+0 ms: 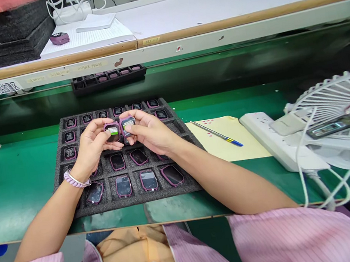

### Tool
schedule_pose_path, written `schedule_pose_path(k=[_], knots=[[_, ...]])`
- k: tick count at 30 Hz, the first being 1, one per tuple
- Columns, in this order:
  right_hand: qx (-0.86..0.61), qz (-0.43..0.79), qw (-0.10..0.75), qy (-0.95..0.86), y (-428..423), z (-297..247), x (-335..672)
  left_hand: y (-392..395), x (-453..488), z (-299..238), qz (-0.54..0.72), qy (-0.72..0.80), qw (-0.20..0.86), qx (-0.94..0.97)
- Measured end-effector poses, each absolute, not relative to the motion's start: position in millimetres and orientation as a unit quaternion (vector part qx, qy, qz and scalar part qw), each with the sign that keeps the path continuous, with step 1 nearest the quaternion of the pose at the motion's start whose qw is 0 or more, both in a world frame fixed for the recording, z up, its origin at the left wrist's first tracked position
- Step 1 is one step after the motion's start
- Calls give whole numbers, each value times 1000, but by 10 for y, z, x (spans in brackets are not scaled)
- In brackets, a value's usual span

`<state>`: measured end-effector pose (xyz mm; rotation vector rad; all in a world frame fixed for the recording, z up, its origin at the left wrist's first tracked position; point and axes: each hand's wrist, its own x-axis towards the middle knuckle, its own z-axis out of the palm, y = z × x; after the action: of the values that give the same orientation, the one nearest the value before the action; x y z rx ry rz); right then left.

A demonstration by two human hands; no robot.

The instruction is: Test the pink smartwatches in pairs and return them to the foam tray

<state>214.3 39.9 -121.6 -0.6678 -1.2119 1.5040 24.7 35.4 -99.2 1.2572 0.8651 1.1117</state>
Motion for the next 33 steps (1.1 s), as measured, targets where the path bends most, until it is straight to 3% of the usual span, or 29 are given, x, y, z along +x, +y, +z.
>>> schedule_pose_path(k=[22, 25, 28, 33], knots=[[-294, 636, 519, -489, 404, -1170, 2151, 369, 228, -937, 496, 359, 564, 554], [-276, 639, 518, -497, 358, -1007, 2205, 115, 240, -669, 496, 304, 572, 578], [-251, 611, 510, -551, 144, -741, 2306, -374, 242, -375, 421, 207, 653, 595], [-248, 472, 537, -654, -646, -374, 2399, -993, 221, -94, 334, 57, 674, 656]])
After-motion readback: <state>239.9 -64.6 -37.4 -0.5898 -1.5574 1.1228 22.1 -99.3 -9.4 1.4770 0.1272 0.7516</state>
